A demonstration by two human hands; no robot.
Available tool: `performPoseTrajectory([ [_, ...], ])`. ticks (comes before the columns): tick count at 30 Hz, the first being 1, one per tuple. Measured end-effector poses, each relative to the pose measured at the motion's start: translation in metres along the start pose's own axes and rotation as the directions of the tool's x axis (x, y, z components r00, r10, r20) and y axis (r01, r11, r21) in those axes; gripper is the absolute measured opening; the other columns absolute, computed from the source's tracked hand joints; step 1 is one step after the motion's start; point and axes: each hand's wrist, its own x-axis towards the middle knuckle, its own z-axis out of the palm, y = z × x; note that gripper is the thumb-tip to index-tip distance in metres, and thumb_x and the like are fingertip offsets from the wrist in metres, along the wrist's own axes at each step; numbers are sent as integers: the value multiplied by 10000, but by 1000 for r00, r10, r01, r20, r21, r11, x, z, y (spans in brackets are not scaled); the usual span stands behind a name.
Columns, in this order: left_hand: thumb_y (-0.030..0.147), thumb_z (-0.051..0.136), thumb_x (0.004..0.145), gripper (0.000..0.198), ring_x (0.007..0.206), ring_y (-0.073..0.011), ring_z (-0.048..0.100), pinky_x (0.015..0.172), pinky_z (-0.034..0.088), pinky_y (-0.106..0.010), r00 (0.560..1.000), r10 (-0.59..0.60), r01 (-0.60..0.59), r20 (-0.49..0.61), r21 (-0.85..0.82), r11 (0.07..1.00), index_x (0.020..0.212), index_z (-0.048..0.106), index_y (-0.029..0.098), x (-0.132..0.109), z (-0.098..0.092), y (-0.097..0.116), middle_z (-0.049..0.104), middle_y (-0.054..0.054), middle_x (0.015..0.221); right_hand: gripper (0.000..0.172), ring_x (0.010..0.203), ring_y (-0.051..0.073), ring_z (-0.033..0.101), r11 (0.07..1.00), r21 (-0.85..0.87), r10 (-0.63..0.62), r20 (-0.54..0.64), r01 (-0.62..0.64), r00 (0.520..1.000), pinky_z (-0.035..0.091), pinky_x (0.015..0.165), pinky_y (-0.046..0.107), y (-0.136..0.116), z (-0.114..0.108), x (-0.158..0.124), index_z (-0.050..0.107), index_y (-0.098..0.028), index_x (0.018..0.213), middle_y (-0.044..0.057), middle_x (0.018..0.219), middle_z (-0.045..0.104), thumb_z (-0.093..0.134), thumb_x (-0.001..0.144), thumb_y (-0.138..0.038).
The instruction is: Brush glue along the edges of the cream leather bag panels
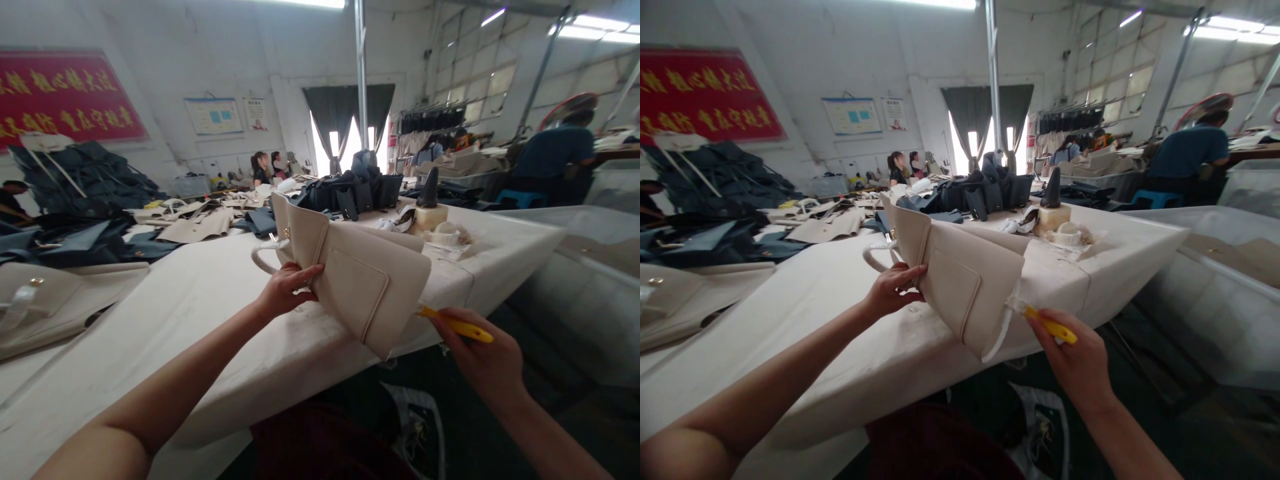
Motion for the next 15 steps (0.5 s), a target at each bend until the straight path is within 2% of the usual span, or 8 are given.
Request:
performPoseTrajectory([
  [3, 461, 683, 865, 599, 631, -153, 591, 644, 530, -284, 1000, 10, -10, -4, 0, 1000, 1394, 559, 210, 0, -1, 2, 672, -24, 712, 512, 621, 219, 671, 998, -9, -63, 46, 63, 997, 540, 612, 305, 6, 8, -2, 709, -202, 824, 65, 778, 712, 580, 902, -691],
  [6, 451, 701, 853, 607, 662, -163, 600, 648, 531, -286, 1000, -13, 13, -9, 14, 1000, 1391, 561, 207, -4, -2, 3, 672, -29, 717, 474, 587, 193, 656, 1000, 11, -29, 118, 28, 993, 522, 572, 273, 4, 3, -9, 706, -215, 819, 36, 753, 704, 583, 910, -664],
  [10, 426, 702, 864, 640, 627, -154, 595, 679, 527, -303, 1000, 9, -8, -24, 46, 999, 1437, 506, 221, -10, -3, 6, 657, -1, 686, 432, 522, 178, 618, 989, 41, 133, 224, -145, 966, 485, 490, 257, -6, -13, -12, 704, -217, 813, 13, 667, 664, 616, 862, -637],
  [15, 391, 664, 902, 644, 585, -154, 592, 682, 509, -319, 998, 44, -39, -55, 95, 995, 1486, 438, 241, -15, -2, 15, 664, 8, 693, 503, 472, 195, 578, 880, 156, 365, 382, -448, 849, 471, 418, 271, -19, -19, -5, 674, -198, 756, 40, 589, 623, 638, 756, -699],
])
